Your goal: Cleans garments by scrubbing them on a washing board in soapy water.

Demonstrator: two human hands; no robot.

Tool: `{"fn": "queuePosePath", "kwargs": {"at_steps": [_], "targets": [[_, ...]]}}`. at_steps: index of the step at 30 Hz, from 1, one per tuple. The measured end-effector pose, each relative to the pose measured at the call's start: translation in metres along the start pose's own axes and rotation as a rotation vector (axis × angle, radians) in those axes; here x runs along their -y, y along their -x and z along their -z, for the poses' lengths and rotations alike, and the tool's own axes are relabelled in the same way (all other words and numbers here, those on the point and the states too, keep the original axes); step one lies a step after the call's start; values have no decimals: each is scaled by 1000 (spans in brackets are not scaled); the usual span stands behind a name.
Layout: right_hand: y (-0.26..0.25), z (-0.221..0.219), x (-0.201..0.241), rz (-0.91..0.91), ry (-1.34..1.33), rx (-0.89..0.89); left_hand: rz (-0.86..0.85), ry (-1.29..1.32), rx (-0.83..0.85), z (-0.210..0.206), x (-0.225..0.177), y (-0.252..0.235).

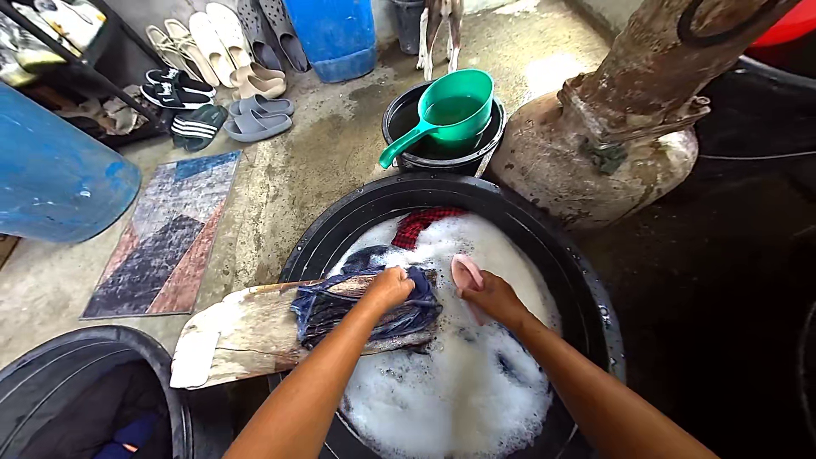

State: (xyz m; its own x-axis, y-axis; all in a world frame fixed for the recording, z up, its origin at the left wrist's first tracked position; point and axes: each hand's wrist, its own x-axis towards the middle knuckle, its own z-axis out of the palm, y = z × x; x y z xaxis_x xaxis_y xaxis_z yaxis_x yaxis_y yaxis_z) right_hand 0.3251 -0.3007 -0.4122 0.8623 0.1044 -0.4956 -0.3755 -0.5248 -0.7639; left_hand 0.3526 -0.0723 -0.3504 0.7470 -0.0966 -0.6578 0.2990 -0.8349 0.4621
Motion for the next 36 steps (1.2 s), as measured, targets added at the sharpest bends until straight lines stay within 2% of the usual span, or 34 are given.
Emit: {"fn": "queuePosePath", "kwargs": {"at_steps": [3,8,11,14,16,18,19,21,22,23,26,28,30,33,36], "targets": [[12,-27,18,135,6,60,-38,418,-62,23,-30,32],[12,-63,78,68,16,-184,-106,728,-197,70,-69,82],[2,-41,101,12,28,-215,-193,864,-379,110,-66,101],[-3,-10,105,45,66,-282,-263,905,-597,143,-44,122],[0,-1,97,133,77,-354,-258,827,-692,144,-9,129],[5,-9,76,250,120,-338,-202,653,-718,123,40,122],[4,-17,58,268,182,-258,-140,511,-714,105,69,115],[2,-31,21,191,312,-10,18,183,-623,64,119,108],[3,-35,5,140,324,86,97,39,-558,45,135,111],[2,-36,-10,127,286,106,149,-74,-534,29,145,114],[0,-24,-32,94,70,-136,140,-193,-634,1,155,121],[-11,-13,-30,-82,0,-357,133,-211,-680,-2,153,117],[-25,-9,-30,-237,-16,-403,134,-279,-671,-2,152,112],[-35,-29,-14,-196,-105,-161,29,-371,-797,-6,163,109],[-8,-73,56,-48,-229,175,-60,-432,-984,-11,185,106]]}}
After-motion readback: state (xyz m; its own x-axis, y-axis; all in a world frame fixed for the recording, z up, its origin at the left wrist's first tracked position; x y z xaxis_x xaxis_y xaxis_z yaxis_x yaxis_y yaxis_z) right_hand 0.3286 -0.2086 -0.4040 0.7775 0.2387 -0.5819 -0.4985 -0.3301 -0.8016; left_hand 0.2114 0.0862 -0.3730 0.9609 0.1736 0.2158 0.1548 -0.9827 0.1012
